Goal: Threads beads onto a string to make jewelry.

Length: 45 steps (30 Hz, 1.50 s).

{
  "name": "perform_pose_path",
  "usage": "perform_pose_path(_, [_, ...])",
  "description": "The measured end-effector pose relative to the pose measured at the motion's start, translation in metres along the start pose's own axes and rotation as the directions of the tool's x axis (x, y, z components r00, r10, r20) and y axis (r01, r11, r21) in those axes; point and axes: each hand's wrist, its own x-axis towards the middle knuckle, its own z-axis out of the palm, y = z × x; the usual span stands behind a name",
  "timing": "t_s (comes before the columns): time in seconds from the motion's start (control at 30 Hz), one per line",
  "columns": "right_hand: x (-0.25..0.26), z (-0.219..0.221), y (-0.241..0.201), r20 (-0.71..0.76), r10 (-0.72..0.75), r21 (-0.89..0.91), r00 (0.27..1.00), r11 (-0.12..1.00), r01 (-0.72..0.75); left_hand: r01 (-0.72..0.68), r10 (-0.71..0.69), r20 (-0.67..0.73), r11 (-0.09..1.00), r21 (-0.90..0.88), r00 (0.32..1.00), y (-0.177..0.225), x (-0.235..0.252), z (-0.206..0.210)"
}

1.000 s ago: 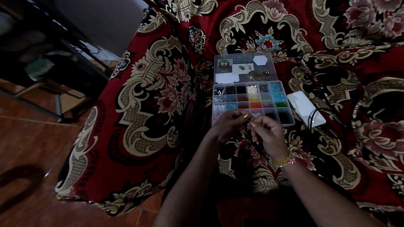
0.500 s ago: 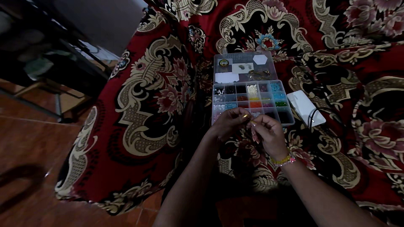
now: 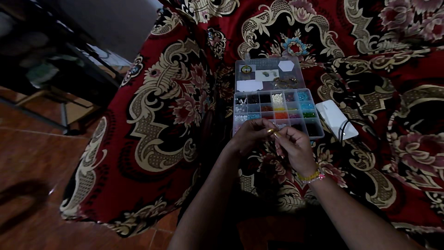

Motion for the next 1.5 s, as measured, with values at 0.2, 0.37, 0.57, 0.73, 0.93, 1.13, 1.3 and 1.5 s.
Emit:
perform_pose_path(0.2, [0.001, 0.000, 0.000, 0.010, 0.022, -0.032, 1.000, 0.999, -0.021, -0.049, 0.050, -0.018, 0.998, 0.047, 0.999, 0.001, 0.000, -0.003])
perform_pose_path(0.37, [0.002, 0.000, 0.000, 0.002, 0.061, -0.030, 0.998, 0.998, -0.061, -0.093, 0.101, -0.071, 0.990, 0.108, 0.992, 0.002, -0.002, -0.002])
perform_pose_path(0.57, [0.002, -0.001, 0.000, 0.036, 0.094, 0.030, 0.995, 0.995, -0.095, -0.132, 0.140, -0.075, 0.986, 0.104, 0.987, 0.000, -0.001, -0.001])
perform_pose_path(0.73, [0.002, -0.002, 0.002, 0.039, 0.058, -0.013, 0.998, 0.998, -0.057, -0.118, 0.132, -0.090, 0.982, 0.145, 0.987, 0.003, -0.002, 0.001])
perform_pose_path(0.93, [0.001, -0.001, 0.001, 0.005, 0.013, -0.064, 1.000, 0.998, -0.013, -0.172, 0.308, -0.161, 0.813, 0.556, 0.937, 0.007, -0.003, -0.010])
perform_pose_path(1.13, [0.000, 0.000, 0.000, 0.004, -0.035, -0.123, 0.999, 0.992, 0.035, -0.015, 0.388, -0.084, 0.244, 0.970, 0.918, 0.008, -0.007, -0.016])
perform_pose_path(1.3, [0.002, -0.003, 0.005, -0.017, -0.121, -0.175, 0.992, 0.978, 0.116, -0.013, 0.349, -0.053, 0.185, 0.983, 0.936, 0.002, -0.004, -0.016])
perform_pose_path(1.5, [0.002, -0.003, 0.004, -0.002, -0.119, -0.134, 0.993, 0.984, 0.118, 0.045, 0.316, -0.098, 0.169, 0.985, 0.944, -0.006, 0.000, -0.010])
